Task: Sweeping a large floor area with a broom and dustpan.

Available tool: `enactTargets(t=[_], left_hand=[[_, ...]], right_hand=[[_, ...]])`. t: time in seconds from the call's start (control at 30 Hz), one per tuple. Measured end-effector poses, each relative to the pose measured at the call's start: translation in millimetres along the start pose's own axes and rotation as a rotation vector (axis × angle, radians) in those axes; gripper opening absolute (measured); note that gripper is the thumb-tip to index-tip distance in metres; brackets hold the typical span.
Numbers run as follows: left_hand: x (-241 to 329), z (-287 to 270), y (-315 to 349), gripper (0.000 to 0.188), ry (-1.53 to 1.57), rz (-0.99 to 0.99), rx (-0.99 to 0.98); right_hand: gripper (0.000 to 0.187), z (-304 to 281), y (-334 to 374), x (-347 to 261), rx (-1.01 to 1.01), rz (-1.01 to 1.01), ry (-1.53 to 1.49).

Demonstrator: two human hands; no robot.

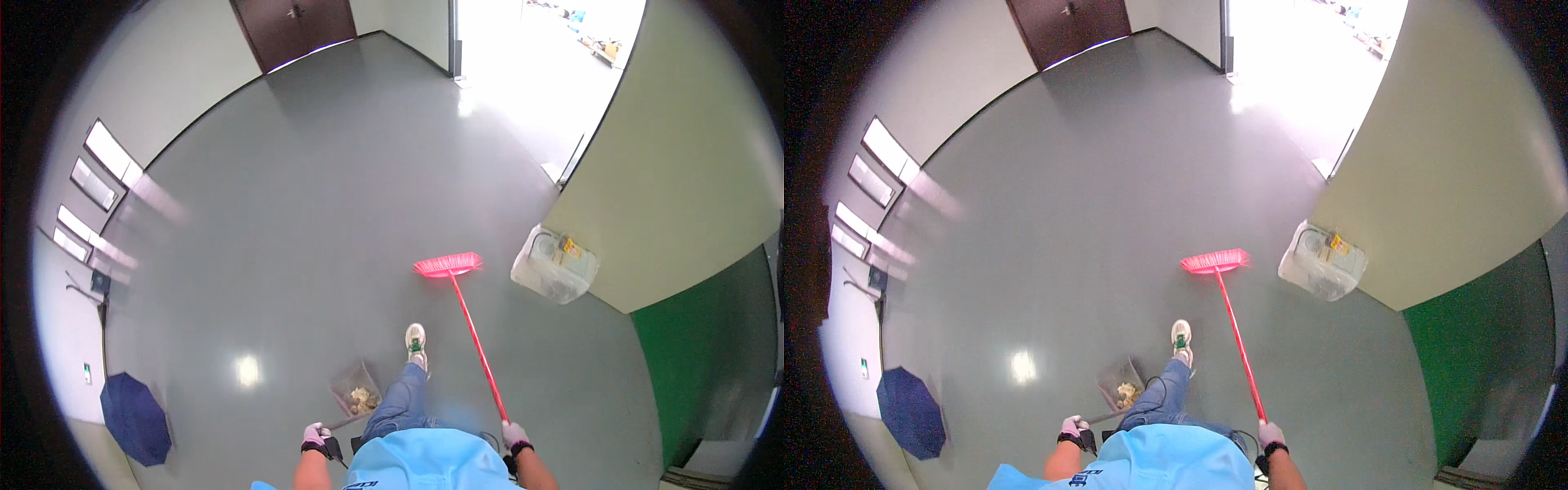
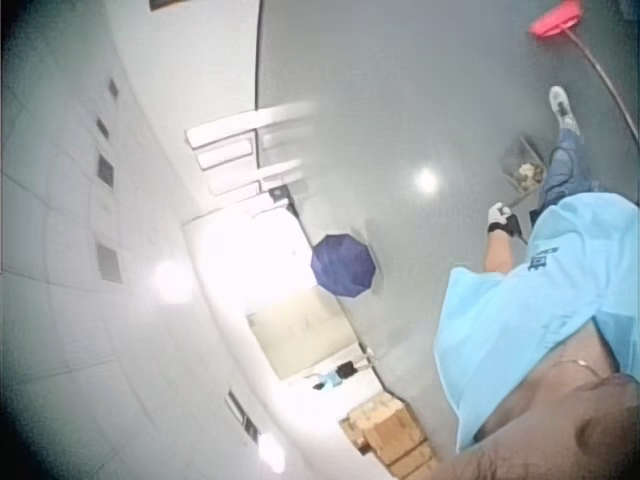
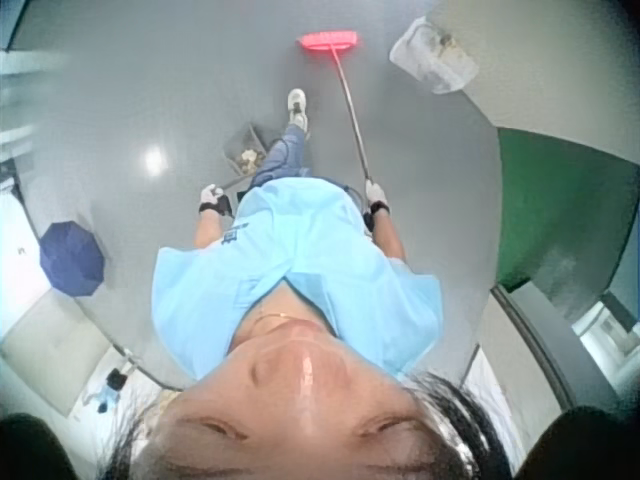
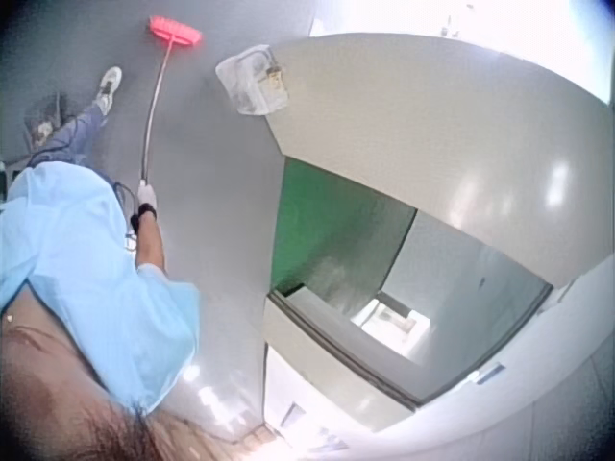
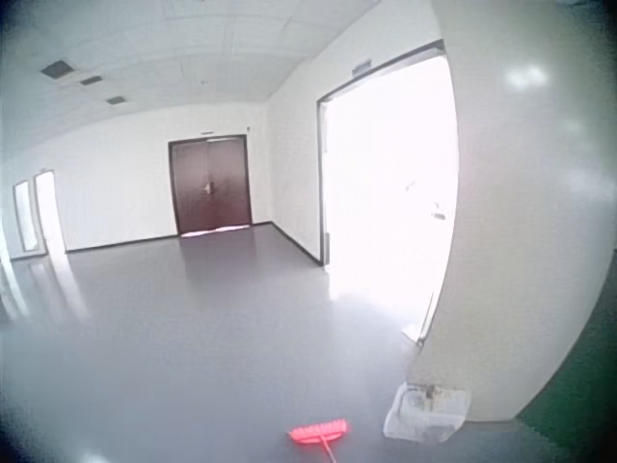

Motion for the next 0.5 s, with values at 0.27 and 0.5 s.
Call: enactTargets(t=[0.27, 0.5], left_hand=[[185.1, 169.5, 11.4, 0.02, -0.344, 0.08, 0.033], [313.1, 279.8, 0.0, 0.021, -0.189, 0.093, 0.104]], right_hand=[[0.051, -105.7, -70.9, -349.4, 0.188, -0.193, -0.009], [0.049, -83.6, -73.8, -337.2, 0.089, -0.052, -0.027]])
Point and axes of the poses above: each hand's wrist, its own y-axis away from the middle knuckle, its own z-axis out of the palm, x = y × z, the point moved 9 cm from there along -y, towards the middle knuckle, and after that the axes turned 13 degrees about -y, right-handed, at the moved point
